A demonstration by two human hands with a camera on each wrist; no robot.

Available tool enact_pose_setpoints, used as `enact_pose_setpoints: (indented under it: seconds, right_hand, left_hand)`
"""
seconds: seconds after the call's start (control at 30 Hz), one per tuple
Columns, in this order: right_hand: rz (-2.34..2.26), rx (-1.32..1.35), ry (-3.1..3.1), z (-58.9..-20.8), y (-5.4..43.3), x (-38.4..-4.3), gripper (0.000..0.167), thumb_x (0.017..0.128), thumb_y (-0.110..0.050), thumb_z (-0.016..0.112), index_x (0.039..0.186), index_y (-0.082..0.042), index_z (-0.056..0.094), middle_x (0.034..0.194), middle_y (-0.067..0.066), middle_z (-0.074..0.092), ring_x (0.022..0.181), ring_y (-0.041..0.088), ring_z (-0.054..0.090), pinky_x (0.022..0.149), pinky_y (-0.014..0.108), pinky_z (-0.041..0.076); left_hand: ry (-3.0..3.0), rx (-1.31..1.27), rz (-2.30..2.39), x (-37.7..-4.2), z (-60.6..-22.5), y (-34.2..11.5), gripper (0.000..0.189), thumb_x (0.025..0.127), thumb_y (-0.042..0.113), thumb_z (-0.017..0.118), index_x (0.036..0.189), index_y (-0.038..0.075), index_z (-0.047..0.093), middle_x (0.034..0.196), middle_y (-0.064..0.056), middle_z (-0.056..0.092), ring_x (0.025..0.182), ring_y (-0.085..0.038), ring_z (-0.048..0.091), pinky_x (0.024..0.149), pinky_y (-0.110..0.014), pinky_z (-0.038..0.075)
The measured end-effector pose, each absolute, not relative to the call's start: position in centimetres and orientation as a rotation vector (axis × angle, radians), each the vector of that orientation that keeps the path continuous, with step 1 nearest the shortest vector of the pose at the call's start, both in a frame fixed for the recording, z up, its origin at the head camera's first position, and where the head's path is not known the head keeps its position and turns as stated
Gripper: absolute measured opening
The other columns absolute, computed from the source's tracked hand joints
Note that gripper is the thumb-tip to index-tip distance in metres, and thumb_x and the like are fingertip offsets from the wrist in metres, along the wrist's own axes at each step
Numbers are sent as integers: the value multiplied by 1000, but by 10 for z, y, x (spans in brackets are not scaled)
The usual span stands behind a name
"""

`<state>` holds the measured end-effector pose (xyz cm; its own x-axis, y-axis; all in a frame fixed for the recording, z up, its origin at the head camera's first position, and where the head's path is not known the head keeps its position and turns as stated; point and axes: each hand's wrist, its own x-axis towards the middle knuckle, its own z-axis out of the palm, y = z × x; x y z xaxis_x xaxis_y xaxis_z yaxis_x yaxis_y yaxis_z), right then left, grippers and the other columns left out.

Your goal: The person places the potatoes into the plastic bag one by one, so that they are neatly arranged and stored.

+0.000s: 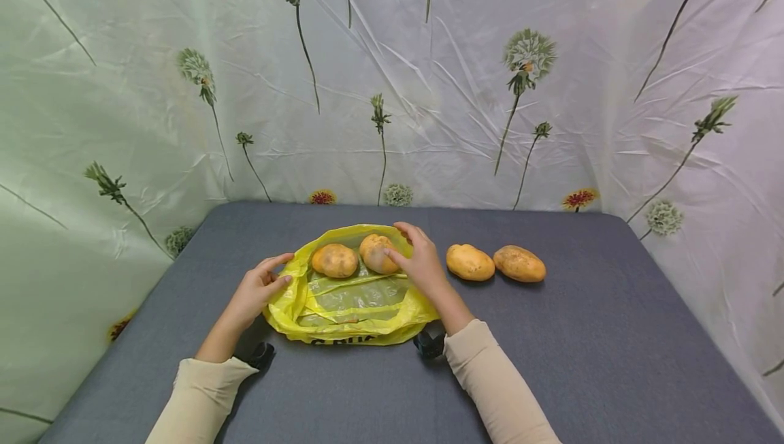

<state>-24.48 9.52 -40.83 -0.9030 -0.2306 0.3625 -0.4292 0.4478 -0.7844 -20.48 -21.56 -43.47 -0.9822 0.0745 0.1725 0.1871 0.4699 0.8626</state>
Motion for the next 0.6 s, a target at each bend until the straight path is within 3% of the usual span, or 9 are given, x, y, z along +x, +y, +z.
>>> enact_pose_setpoints:
  seconds: [0.4, 0.6]
  right_hand:
    - [1316, 652, -2325, -400, 128, -233, 49, 79, -9, 68, 124, -2, 50, 120, 13, 51, 111, 25, 47, 91, 36, 38]
    - [1251, 605, -2280, -401, 151, -226, 49, 77, -7, 70, 122, -2, 51, 118, 14, 52, 109, 27, 49, 89, 41, 39]
  left_hand:
    - [-2597, -218, -1553, -205, -435, -214, 41, 85, 2, 60, 124, 0, 52, 117, -15, 49, 70, -18, 44, 55, -22, 38]
    - [-2606, -207, -1569, -203, -431, -213, 41, 85, 1, 59, 125, -1, 51, 119, -16, 47, 72, -19, 44, 56, -22, 38]
